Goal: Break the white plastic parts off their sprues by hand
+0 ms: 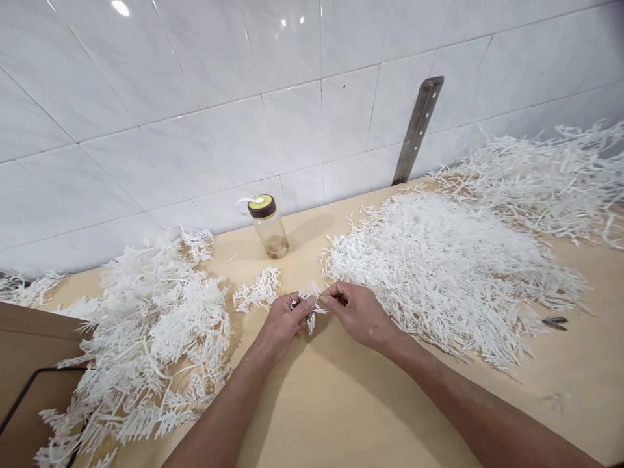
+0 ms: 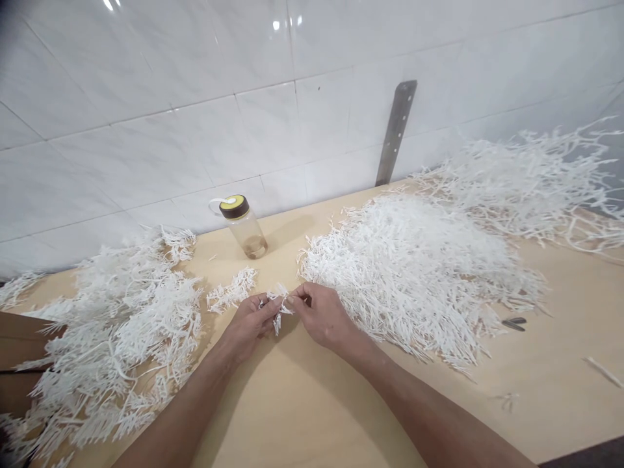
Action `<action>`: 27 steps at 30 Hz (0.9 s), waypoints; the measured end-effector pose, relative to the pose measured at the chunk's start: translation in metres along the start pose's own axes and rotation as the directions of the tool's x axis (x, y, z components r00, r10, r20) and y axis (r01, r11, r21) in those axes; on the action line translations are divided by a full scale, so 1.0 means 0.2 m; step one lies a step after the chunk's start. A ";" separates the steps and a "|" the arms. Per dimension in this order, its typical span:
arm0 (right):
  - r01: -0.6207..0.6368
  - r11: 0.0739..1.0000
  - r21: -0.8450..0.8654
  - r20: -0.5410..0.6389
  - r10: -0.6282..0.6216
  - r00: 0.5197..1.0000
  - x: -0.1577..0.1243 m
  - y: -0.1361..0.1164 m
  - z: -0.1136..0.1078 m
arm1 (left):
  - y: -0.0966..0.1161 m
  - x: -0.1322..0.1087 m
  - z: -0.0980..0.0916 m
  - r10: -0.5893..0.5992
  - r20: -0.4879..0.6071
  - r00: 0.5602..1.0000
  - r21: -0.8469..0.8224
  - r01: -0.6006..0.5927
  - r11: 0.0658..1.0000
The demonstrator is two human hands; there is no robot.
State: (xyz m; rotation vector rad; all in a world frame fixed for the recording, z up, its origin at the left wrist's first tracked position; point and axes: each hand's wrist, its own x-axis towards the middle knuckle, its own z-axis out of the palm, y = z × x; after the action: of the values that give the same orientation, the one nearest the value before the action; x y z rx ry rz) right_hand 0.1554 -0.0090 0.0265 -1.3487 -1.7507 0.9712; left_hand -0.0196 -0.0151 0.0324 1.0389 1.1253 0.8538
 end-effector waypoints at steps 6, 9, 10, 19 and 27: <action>0.090 0.933 -0.349 -0.356 -0.221 0.908 0.04 0.08 -0.05 | 0.01 -0.01 0.01 -0.056 0.082 0.995 0.055 0.051 0.997; 0.093 0.929 -0.359 -0.438 -0.256 0.862 0.05 0.08 -0.12 | 0.01 0.00 0.00 -0.036 0.005 0.999 -0.031 0.036 0.999; 0.090 0.928 -0.360 -0.460 -0.261 0.848 0.05 0.08 -0.14 | 0.01 0.01 0.00 -0.024 -0.012 1.000 -0.053 0.023 0.998; 0.079 0.994 -0.074 -0.196 -0.092 0.976 0.01 0.00 -0.06 | 0.01 0.00 0.01 0.010 -0.052 0.999 -0.088 -0.014 0.996; -0.038 0.999 0.016 -0.011 0.038 0.999 -0.02 -0.02 0.03 | -0.02 0.00 0.05 0.080 -0.169 0.982 0.037 -0.075 0.996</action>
State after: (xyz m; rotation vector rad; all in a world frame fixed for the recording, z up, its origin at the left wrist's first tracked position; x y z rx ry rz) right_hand 0.1501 -0.0137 0.0269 -1.3796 -1.7112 0.9940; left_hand -0.0091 -0.0177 0.0294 1.0559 1.2511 1.0052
